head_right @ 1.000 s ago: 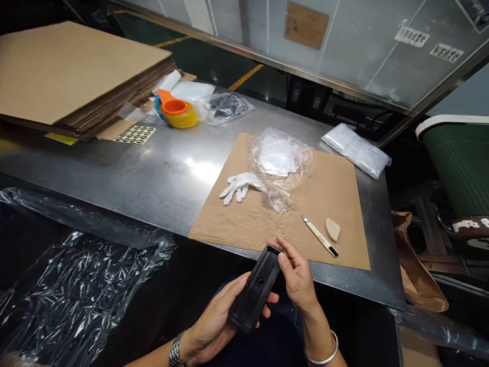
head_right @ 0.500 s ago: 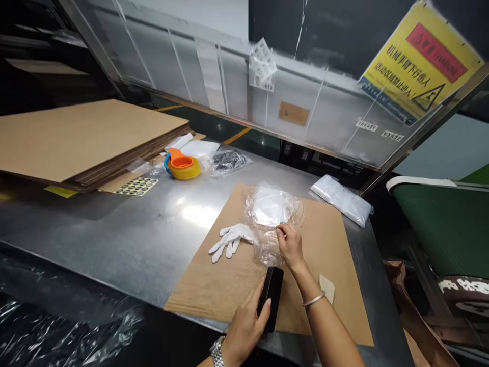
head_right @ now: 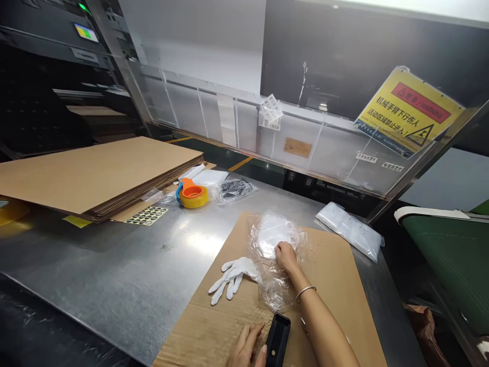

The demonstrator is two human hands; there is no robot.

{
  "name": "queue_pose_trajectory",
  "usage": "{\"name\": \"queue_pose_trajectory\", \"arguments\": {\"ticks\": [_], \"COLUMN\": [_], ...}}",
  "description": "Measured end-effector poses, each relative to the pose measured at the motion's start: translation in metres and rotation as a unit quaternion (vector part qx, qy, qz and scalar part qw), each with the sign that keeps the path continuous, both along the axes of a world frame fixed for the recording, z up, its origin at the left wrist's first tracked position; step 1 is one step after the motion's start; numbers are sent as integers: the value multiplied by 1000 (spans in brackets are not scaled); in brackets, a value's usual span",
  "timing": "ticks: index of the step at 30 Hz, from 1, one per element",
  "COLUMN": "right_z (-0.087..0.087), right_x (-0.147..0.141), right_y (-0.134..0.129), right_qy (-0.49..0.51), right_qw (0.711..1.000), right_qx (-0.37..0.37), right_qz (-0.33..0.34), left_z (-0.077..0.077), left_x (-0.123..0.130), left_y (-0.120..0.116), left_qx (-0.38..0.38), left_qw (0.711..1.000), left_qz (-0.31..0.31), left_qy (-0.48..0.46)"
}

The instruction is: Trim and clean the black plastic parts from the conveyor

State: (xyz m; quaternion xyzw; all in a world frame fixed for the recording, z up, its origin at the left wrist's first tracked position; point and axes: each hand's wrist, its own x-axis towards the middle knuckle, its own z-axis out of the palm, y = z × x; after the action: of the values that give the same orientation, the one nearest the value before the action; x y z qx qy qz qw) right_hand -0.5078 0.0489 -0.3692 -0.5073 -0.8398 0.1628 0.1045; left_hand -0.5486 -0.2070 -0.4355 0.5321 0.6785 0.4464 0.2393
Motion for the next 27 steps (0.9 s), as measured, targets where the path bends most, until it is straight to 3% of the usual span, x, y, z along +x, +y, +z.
{"name": "queue_pose_trajectory", "arguments": {"ticks": [6,14,19,23,27], "right_z": [6,1,18,47,71], "right_x": [7,1,14,28,35], "right_y": [-1,6,8,-26,-91], "right_qy": [8,90,206,321,400], "right_qw": [999,993,972,927,857], "right_qx": [5,-53,-109,-186,-304], "right_qz": [37,49,32,57,113], "left_z": [35,63,78,89,102], "left_x": [-18,-33,-50,-61,-73], "left_y": [19,23,30,47,63], "left_qx": [35,35,16,40,107], "left_qw": [990,985,985,986,983], "left_qz": [-29,-50,-33,-19,-49], "left_qy": [-132,-163,-167,-162,-144]}}
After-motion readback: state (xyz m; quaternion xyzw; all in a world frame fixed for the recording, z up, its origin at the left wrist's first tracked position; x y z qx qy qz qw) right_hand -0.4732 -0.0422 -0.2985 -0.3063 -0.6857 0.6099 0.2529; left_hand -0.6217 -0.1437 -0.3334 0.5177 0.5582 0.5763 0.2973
